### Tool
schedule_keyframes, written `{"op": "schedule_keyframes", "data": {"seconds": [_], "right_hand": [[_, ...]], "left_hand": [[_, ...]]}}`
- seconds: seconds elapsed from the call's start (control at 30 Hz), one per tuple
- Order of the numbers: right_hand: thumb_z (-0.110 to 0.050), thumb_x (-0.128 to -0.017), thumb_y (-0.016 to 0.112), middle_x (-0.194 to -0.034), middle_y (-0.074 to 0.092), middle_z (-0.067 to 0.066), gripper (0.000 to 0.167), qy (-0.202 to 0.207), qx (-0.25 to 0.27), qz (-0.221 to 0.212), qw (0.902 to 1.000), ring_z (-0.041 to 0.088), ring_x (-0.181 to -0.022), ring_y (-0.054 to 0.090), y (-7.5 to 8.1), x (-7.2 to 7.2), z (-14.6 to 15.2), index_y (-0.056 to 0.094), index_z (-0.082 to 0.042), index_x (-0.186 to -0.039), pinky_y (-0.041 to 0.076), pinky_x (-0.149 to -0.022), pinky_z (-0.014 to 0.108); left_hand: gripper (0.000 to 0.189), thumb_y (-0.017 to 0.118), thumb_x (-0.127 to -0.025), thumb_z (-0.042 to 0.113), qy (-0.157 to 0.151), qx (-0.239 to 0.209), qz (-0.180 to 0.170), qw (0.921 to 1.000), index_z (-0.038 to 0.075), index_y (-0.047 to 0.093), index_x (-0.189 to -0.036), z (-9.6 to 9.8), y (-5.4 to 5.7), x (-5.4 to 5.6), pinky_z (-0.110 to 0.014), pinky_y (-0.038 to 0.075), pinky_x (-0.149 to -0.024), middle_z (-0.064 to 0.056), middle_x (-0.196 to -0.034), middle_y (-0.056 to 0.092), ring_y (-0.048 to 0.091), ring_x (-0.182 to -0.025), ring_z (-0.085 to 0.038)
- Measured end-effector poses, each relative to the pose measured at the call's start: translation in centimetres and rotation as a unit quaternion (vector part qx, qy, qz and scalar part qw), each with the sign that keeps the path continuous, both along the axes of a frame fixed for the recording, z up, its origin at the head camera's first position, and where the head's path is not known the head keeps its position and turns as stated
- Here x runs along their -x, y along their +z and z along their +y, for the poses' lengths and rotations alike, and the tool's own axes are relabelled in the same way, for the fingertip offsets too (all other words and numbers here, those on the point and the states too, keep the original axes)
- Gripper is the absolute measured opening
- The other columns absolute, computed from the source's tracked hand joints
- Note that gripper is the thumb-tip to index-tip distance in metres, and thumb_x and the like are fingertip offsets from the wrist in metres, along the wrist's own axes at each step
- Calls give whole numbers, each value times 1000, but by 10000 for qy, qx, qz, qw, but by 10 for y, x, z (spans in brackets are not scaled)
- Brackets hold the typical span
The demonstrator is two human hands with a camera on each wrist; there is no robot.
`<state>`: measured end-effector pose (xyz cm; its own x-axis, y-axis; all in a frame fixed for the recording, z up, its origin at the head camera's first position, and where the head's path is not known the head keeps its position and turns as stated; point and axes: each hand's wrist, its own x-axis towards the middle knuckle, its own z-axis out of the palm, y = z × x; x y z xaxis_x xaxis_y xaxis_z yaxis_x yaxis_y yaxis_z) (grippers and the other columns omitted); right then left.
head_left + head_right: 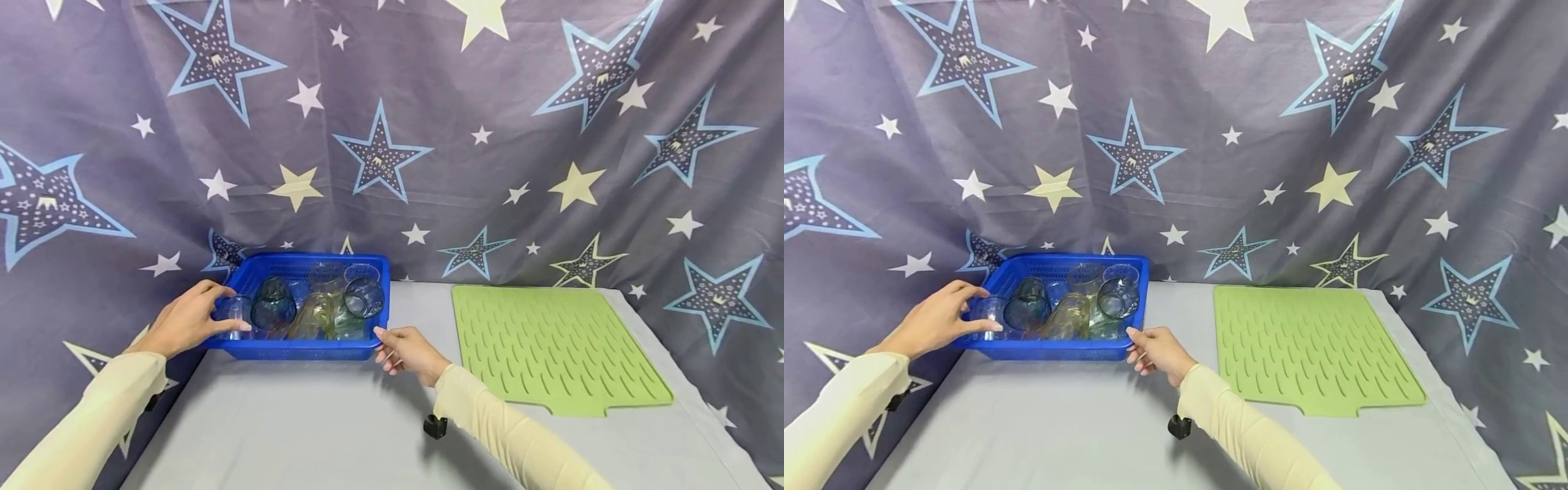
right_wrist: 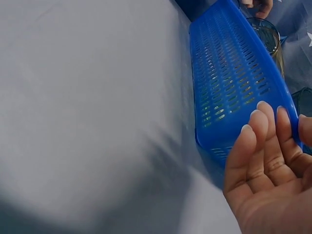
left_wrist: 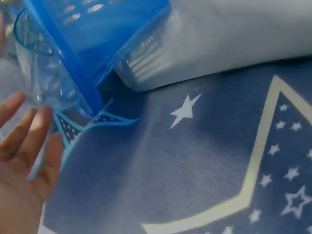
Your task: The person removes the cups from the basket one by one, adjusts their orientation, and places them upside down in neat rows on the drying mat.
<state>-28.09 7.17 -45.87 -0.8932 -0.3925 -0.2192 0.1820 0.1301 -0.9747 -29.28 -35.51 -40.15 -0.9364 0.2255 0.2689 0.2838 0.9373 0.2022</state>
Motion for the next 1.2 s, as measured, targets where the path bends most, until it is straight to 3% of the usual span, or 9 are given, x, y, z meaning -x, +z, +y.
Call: {"op": "schedule_keyframes", "data": {"seconds": [0.1, 0.23, 0.3, 0.6, 0.77, 0.9, 1.2], "right_hand": [[-44, -105, 59, -80, 68, 7, 45, -4, -31, -3, 10000, 14, -61, 60, -1, -1, 0, 71, -2, -95, 54, -60, 29], [-46, -104, 58, -81, 68, 8, 46, -15, -81, 89, 9999, 15, -62, 61, -1, -1, 1, 70, -2, -97, 54, -61, 31], [-46, -104, 58, -82, 68, 9, 47, 3, -102, 138, 9999, 15, -62, 61, 0, -1, 0, 70, -2, -97, 55, -62, 31], [-45, -105, 58, -81, 68, 9, 45, -8, -102, 76, 9999, 15, -61, 60, -3, 0, 1, 70, -2, -95, 54, -60, 30], [-45, -105, 58, -80, 68, 7, 45, -26, -117, 109, 9999, 15, -61, 60, -2, -1, 0, 71, -3, -95, 55, -61, 31], [-44, -105, 58, -80, 69, 7, 45, -34, -112, 123, 9999, 14, -61, 60, -1, -1, 0, 71, -2, -95, 55, -60, 30], [-44, -105, 59, -81, 69, 8, 45, 9, -101, 70, 9999, 15, -62, 60, -1, 2, 2, 71, -2, -96, 54, -60, 30]], "left_hand": [[66, 73, -85, 68, -161, 214, 403, 9988, 9, 74, -116, 8, -1, -1, -55, 54, -75, -14, -115, 63, 65, -87, -27], [31, 76, -93, 45, -421, 507, 884, 9939, 15, 77, -93, 19, -1, 2, -49, 55, -66, -4, -92, 66, 62, -75, -20], [22, 76, -94, 37, -445, 608, 945, 9927, 16, 75, -87, 22, -2, 4, -47, 54, -63, -1, -85, 65, 60, -71, -18], [24, 72, -96, 28, -192, 714, 528, 9959, 15, 68, -76, 34, 2, 13, -40, 47, -52, 1, -74, 55, 51, -59, -14], [29, 66, -96, 18, -129, 840, 771, 9934, 15, 55, -69, 41, 4, 15, -44, 44, -45, -3, -68, 50, 50, -54, -21], [31, 63, -97, 16, 43, 763, 1082, 9912, 12, 54, -68, 43, 5, 16, -49, 43, -40, -6, -64, 51, 53, -50, -29], [36, 61, -101, 20, 601, 226, 1052, 9924, 14, 52, -66, 41, 10, 18, -48, 38, -42, -3, -57, 49, 54, -49, -32]]}}
